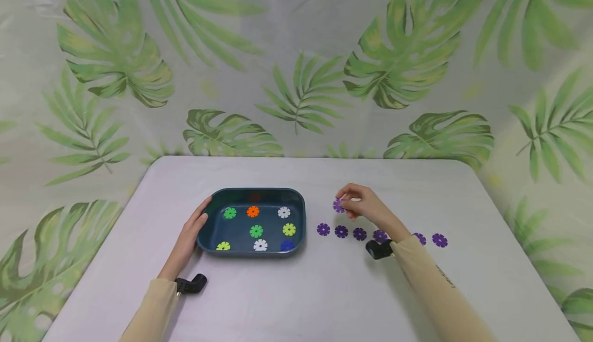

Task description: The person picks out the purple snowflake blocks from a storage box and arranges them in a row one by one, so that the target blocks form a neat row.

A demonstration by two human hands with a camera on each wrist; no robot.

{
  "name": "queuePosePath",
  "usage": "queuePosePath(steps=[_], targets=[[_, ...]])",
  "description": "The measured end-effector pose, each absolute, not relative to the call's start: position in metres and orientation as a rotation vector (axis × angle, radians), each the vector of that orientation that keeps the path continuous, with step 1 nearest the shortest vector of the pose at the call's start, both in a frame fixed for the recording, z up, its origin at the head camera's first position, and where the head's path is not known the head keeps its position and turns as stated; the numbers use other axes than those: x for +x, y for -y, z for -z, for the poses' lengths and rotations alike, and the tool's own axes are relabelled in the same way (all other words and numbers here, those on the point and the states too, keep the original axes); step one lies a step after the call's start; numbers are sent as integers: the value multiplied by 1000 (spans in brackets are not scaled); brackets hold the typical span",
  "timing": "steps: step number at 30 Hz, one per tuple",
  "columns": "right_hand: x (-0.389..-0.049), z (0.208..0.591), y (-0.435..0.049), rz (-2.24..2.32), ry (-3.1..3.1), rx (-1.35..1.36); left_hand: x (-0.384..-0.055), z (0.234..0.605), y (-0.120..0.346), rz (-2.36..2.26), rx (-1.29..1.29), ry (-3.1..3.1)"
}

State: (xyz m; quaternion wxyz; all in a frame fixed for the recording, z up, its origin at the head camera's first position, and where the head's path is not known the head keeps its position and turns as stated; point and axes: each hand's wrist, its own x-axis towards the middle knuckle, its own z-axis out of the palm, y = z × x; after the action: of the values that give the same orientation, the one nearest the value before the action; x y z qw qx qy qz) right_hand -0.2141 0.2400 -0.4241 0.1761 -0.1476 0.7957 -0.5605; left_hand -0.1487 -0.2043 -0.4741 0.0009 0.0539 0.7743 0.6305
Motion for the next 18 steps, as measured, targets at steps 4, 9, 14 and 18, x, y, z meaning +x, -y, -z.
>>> queuePosePath(steps=[4,9,14,18], targets=[[-197,438,-299,1608,-2331,-286,-144,466,206,-1974,170,-2429],[-172,453,-374,1662,-2407,-132,-151,483,212,-1985,152,-2434],[-151,469,-433,1795,-2377,-9,-156,496,216,-1970,134,-2467],[-140,481,-459,1813,-2386,71,-154,494,217,-1967,129,-2468]])
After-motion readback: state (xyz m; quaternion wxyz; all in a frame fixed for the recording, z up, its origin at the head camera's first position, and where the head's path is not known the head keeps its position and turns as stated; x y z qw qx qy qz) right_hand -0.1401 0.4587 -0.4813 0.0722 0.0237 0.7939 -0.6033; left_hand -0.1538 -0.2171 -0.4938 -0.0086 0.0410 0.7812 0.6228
